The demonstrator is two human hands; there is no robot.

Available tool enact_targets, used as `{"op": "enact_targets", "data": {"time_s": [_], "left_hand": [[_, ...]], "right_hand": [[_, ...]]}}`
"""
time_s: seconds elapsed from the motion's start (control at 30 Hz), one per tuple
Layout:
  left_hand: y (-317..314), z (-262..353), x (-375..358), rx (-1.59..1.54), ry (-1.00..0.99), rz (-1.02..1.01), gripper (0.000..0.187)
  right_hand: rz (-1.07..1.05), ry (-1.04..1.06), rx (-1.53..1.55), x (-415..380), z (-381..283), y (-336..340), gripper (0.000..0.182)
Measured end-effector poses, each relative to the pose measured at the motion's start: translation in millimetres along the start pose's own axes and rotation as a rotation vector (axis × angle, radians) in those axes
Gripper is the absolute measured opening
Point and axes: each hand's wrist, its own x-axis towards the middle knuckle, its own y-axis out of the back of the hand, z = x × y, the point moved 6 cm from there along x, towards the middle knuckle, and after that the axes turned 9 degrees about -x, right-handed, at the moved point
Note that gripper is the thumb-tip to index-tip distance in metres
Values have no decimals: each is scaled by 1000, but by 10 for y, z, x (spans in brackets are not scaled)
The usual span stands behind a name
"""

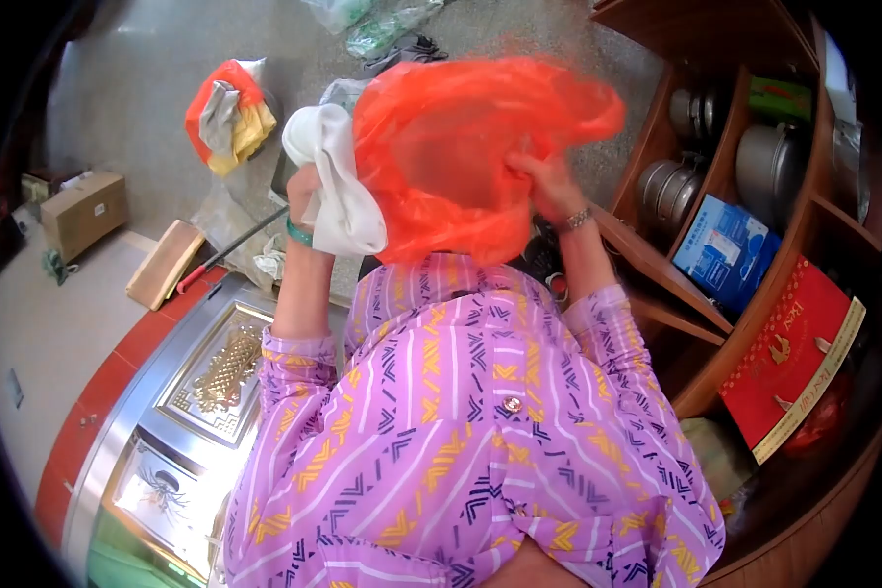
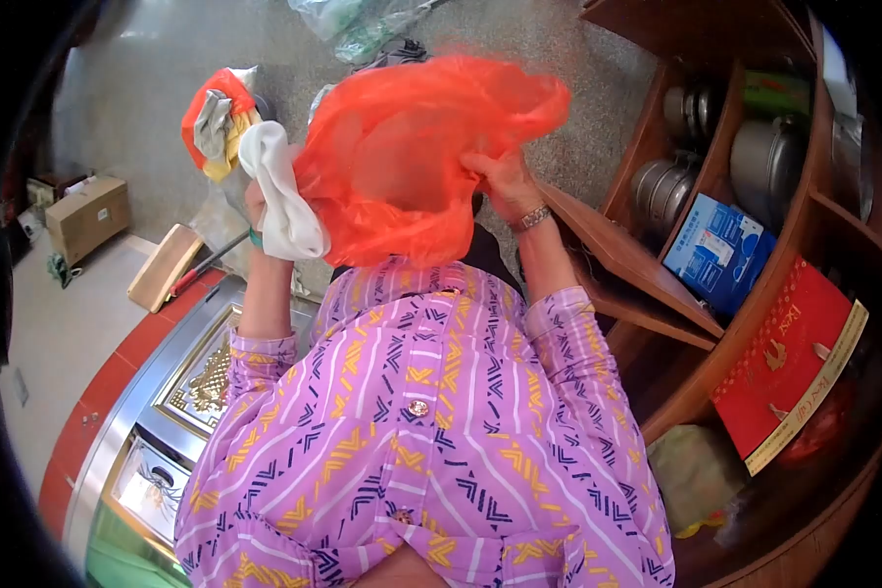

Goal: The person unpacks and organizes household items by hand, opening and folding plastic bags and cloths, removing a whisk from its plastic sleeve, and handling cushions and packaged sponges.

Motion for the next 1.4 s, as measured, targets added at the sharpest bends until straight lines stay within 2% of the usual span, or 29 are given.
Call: {"op": "enact_targets", "data": {"time_s": [0.03, 0.07, 0.1, 0.17, 0.2, 0.23, 0.27, 0.33, 0.4, 0.47, 0.5, 0.57, 0.7, 0.83, 0.9, 0.93, 0.97, 1.03, 1.1, 1.2, 1.37, 1.4], "left_hand": [[19, 52, 30, -72, -3, -11, 40], [91, 140, 58, -15, 95, -60, 37], [156, 216, 130, -26, 85, -61, 37], [518, 412, 240, 91, -45, 333, 34], [875, 544, 240, 117, -83, 467, 32], [1168, 649, 223, 105, -97, 466, 32], [1533, 772, 131, 101, -156, 597, 32], [1886, 1015, -78, 106, -261, 802, 33], [1994, 1197, -157, 95, -308, 853, 35], [2146, 1355, -195, 105, -365, 915, 37], [2177, 1396, -144, 94, -362, 918, 37], [2264, 1465, -54, 77, -391, 978, 37], [2647, 1494, 292, 136, -376, 1011, 36], [2918, 1371, 632, 110, -351, 1076, 39], [3068, 1262, 744, 144, -314, 1116, 39], [3044, 1202, 796, 155, -278, 1142, 37], [2999, 1147, 841, 193, -330, 1177, 37], [2872, 914, 906, 82, -280, 1273, 41], [2703, 582, 909, 7, -225, 1334, 43], [2425, 119, 1098, -181, -96, 1454, 44], [2451, -416, 1355, -523, -99, 1455, 42], [2468, -446, 1376, -493, -116, 1483, 41]], "right_hand": [[11, -57, 79, 110, 94, 10, 45], [21, -114, 156, 216, 171, 17, 37], [14, -117, 144, 295, 84, -39, 37], [75, -129, -156, 466, -147, -84, 27], [58, -123, -174, 616, -169, -114, 27], [-22, -87, -426, 745, -136, -150, 29], [-101, -55, -676, 853, -80, -207, 30], [-86, -108, -809, 1048, 6, -271, 31], [-66, -141, -940, 1283, 61, -338, 32], [-58, -277, -766, 1455, 191, -374, 31], [-60, -282, -777, 1568, 232, -367, 31], [-26, -143, -912, 1829, 191, -298, 30], [41, -165, -967, 2387, 101, 5, 29], [120, -278, -1052, 3110, 81, 382, 25], [173, -549, -951, 3527, 169, 539, 24], [162, -569, -971, 3792, 318, 654, 24], [123, -583, -1102, 4169, 551, 808, 25], [72, -633, -1240, 4801, 890, 1008, 26], [-365, -260, -1708, 5450, 1098, 715, 29], [-410, -176, -1719, 6277, 1672, 645, 28], [-551, -46, -1841, 7159, 2292, 170, 24], [-574, 10, -1878, 7298, 2459, 131, 27]]}}
